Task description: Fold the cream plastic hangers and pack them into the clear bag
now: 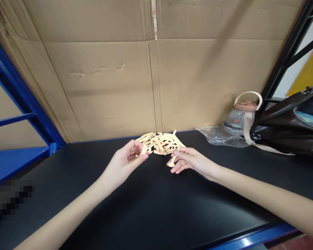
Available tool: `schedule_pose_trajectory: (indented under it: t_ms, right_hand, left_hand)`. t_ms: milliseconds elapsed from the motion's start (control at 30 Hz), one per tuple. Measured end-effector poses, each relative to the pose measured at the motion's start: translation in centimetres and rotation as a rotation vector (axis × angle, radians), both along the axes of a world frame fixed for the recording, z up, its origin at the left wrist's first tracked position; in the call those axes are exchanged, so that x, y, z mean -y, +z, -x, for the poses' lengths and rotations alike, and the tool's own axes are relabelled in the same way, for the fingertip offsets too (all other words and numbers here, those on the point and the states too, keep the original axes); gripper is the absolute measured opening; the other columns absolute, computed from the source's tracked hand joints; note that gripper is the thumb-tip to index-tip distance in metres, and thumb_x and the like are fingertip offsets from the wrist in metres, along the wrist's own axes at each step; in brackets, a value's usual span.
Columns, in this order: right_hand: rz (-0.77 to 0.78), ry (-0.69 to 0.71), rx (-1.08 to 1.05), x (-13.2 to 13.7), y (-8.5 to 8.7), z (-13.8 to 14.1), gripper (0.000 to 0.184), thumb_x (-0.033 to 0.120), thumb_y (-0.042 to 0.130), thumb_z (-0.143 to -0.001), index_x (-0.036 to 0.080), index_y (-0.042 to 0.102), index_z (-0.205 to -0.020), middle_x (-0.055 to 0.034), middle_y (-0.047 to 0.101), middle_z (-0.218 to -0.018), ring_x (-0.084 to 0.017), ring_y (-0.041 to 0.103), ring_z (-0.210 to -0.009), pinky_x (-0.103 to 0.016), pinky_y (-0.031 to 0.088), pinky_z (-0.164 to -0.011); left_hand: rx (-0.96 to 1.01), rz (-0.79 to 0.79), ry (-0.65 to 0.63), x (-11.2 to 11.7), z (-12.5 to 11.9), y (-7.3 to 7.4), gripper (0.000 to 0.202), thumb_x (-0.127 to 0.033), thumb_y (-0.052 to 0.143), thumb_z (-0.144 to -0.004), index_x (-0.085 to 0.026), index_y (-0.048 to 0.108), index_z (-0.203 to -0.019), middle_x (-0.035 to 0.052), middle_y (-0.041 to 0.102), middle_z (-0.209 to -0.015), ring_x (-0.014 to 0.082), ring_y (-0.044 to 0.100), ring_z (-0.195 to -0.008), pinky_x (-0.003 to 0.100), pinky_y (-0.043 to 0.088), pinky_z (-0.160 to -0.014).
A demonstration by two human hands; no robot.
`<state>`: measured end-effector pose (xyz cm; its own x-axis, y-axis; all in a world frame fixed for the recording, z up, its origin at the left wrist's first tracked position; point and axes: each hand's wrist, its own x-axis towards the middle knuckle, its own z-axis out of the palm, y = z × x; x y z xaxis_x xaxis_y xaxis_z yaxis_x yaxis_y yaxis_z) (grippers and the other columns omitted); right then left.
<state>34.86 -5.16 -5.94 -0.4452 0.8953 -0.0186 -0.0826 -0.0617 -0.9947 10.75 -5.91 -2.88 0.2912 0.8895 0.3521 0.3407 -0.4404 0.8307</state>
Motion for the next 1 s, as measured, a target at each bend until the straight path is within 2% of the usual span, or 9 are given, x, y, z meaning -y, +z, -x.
schedule_pose_trajectory:
  t_ms: [100,200,300,400,533,600,733,867,1000]
  right_hand:
    - [-0.011,0.009,-0.025,0.0,0.1,-0.1,0.027,0.033,0.071,-0.08,0.015,0.059,-0.096,-0.0079,0.071,-0.097,-0.014,0.071,-0.078,-0.026,0.057,-0.076]
    - [-0.064,-0.031,0.002,0.1,0.1,-0.1,0.032,0.029,0.078,-0.072,0.015,0.063,-0.097,-0.0062,0.073,-0.094,-0.015,0.071,-0.078,-0.026,0.057,-0.077]
    - [-0.144,-0.067,0.032,0.3,-0.1,0.1,0.03,0.036,0.074,-0.074,0.014,0.066,-0.092,-0.0067,0.073,-0.089,-0.017,0.071,-0.075,-0.03,0.057,-0.075]
    - [-0.267,-0.073,0.049,0.7,-0.2,0.3,0.027,0.039,0.068,-0.08,0.014,0.07,-0.09,-0.0073,0.073,-0.092,-0.017,0.071,-0.077,-0.031,0.057,-0.073]
    - [-0.483,-0.14,0.08,1.4,-0.1,0.5,0.022,0.037,0.064,-0.083,0.018,0.073,-0.091,-0.0058,0.072,-0.095,-0.017,0.069,-0.081,-0.031,0.058,-0.072]
    - [-0.611,-0.193,0.119,1.8,0.1,0.6,0.018,0.034,0.064,-0.085,0.021,0.074,-0.091,-0.0045,0.072,-0.095,-0.019,0.068,-0.087,-0.033,0.057,-0.077]
    - [-0.846,-0.262,0.228,2.3,0.3,0.8,0.014,0.026,0.062,-0.087,0.025,0.075,-0.093,-0.0016,0.073,-0.097,-0.019,0.068,-0.094,-0.034,0.052,-0.088]
    - [-0.962,-0.256,0.285,2.5,0.1,0.9,0.015,0.024,0.062,-0.087,0.024,0.074,-0.097,-0.0012,0.073,-0.092,-0.017,0.069,-0.085,-0.029,0.054,-0.08]
    - [-1.051,-0.232,0.365,2.5,-0.3,0.9,0.018,0.022,0.059,-0.089,0.024,0.073,-0.101,-0.0018,0.072,-0.094,-0.015,0.068,-0.084,-0.027,0.054,-0.076]
  left_hand:
    - [-0.051,-0.01,-0.033,0.2,-0.3,-1.5,0.018,-0.036,0.062,-0.082,-0.021,0.052,-0.086,-0.0011,0.066,-0.085,0.0151,0.066,-0.079,0.026,0.054,-0.073]
    - [-0.196,-0.129,0.027,0.6,-0.4,-2.5,0.017,-0.037,0.059,-0.085,-0.023,0.056,-0.093,-0.0011,0.07,-0.092,0.0174,0.069,-0.085,0.029,0.054,-0.081]
    - [-0.401,-0.345,0.072,1.1,-0.5,-2.7,0.015,-0.037,0.054,-0.089,-0.025,0.057,-0.098,-0.0019,0.072,-0.095,0.0175,0.07,-0.085,0.028,0.054,-0.078]
    - [-0.533,-0.451,0.057,1.5,-0.7,-2.4,0.011,-0.034,0.049,-0.093,-0.025,0.054,-0.097,-0.0033,0.072,-0.092,0.0156,0.07,-0.077,0.025,0.053,-0.07]
    - [-0.627,-0.445,0.087,1.9,-1.1,-2.2,0.009,-0.034,0.048,-0.093,-0.025,0.049,-0.09,-0.009,0.069,-0.075,0.0126,0.066,-0.059,0.02,0.044,-0.053]
    - [-0.661,-0.41,0.099,2.0,-1.3,-2.3,0.01,-0.033,0.048,-0.093,-0.025,0.047,-0.088,-0.0107,0.068,-0.071,0.0122,0.065,-0.055,0.02,0.039,-0.048]
    - [-0.672,-0.348,0.076,2.2,-1.6,-2.8,0.009,-0.032,0.048,-0.093,-0.025,0.046,-0.087,-0.0101,0.069,-0.076,0.0132,0.066,-0.062,0.019,0.038,-0.05]
    - [-0.677,-0.303,0.087,2.2,-1.7,-3.2,0.01,-0.033,0.048,-0.093,-0.026,0.046,-0.087,-0.01,0.069,-0.073,0.0138,0.066,-0.061,0.02,0.037,-0.05]
    - [-0.649,-0.297,0.063,2.0,-1.7,-3.3,0.008,-0.032,0.049,-0.093,-0.026,0.047,-0.089,-0.009,0.07,-0.078,0.0144,0.067,-0.066,0.021,0.041,-0.055]
